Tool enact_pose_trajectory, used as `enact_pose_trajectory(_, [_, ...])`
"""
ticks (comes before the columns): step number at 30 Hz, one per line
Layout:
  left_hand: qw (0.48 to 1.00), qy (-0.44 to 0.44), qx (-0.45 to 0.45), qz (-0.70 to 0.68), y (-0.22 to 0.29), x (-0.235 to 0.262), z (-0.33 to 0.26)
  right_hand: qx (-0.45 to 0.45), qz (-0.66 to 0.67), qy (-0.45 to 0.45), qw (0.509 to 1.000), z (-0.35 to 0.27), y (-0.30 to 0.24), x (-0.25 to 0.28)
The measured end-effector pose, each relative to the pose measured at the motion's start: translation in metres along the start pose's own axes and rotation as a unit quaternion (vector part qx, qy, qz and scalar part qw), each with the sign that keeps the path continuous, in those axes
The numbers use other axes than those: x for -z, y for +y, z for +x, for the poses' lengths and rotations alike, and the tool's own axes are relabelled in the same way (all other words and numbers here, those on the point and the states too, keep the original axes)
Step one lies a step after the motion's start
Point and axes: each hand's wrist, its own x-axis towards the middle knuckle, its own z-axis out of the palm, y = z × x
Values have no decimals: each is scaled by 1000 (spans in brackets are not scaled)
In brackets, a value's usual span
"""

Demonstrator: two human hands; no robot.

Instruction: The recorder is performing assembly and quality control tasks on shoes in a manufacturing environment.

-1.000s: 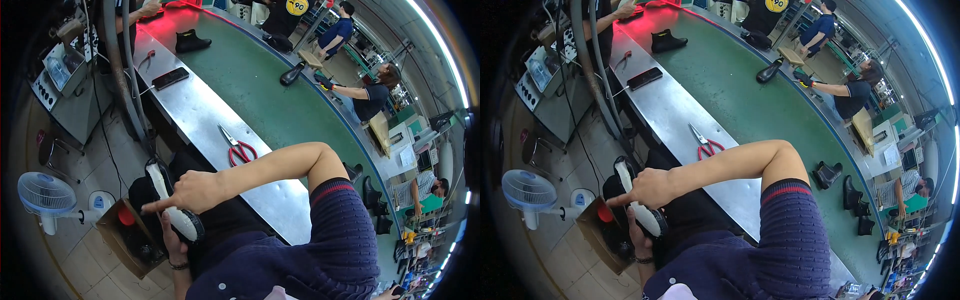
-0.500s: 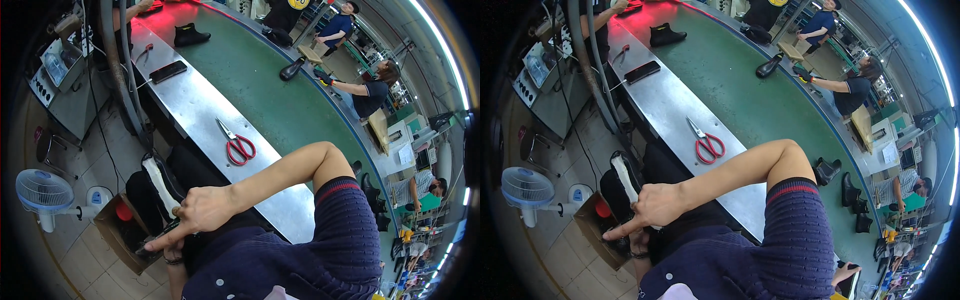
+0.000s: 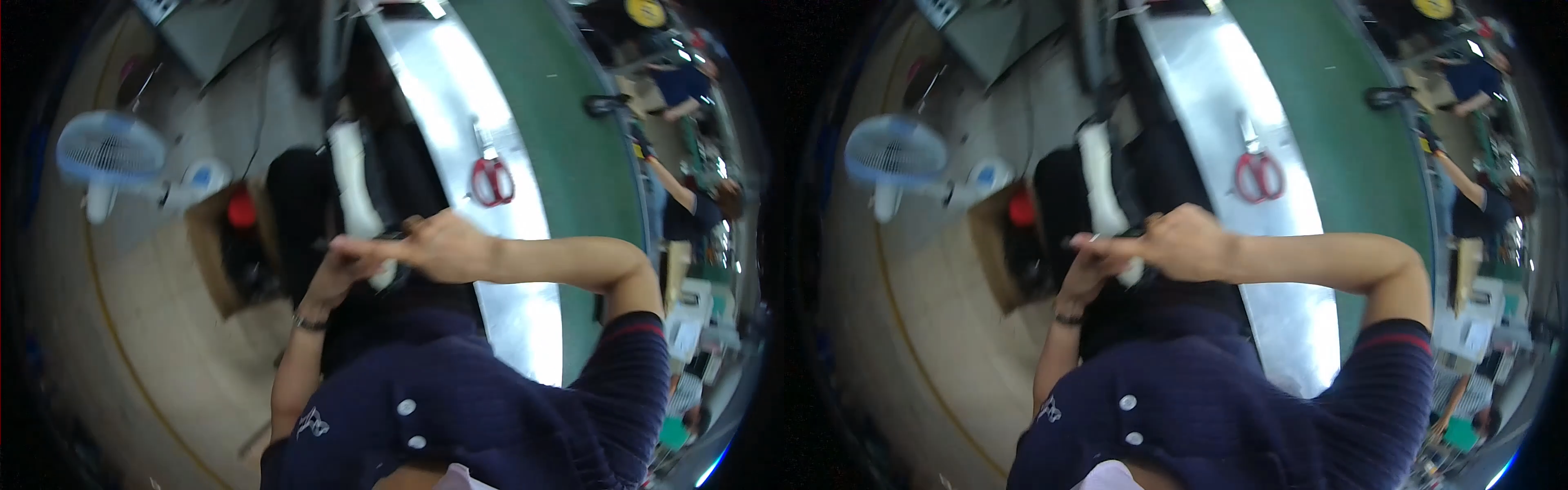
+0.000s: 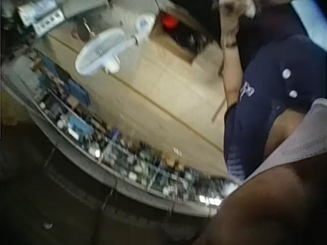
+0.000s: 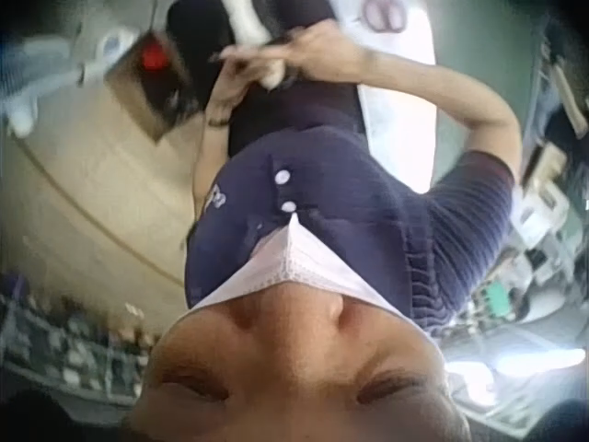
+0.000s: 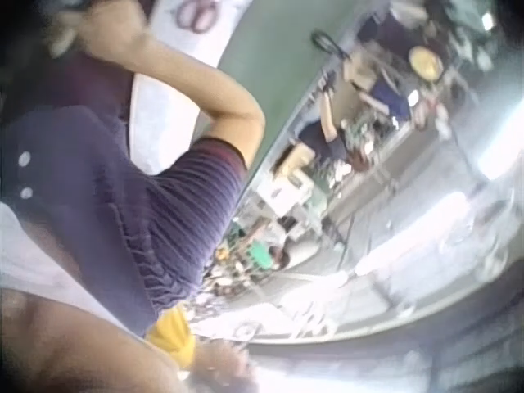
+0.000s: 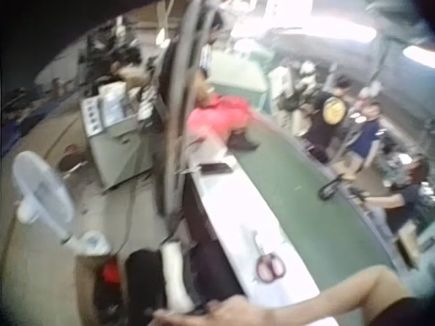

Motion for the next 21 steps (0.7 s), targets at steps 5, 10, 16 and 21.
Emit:
enact_pose_trajectory(5, [996,24,57,61,42,-31,2,100,5,-18,995,-12,-24,19])
enact_pose_trajectory(10, [996,13,17,-90,18,-18,-7,-31,-5,-79,996,-2,-4,-6])
enact_pose_trajectory(16, [1000,24,-16,3,22,-28,0,113,-29,52,992,-19,-29,1])
enact_pose_trajectory(21, [995,13,99,-11,10,-10,-5,-38,67,-101,992,1,8,1])
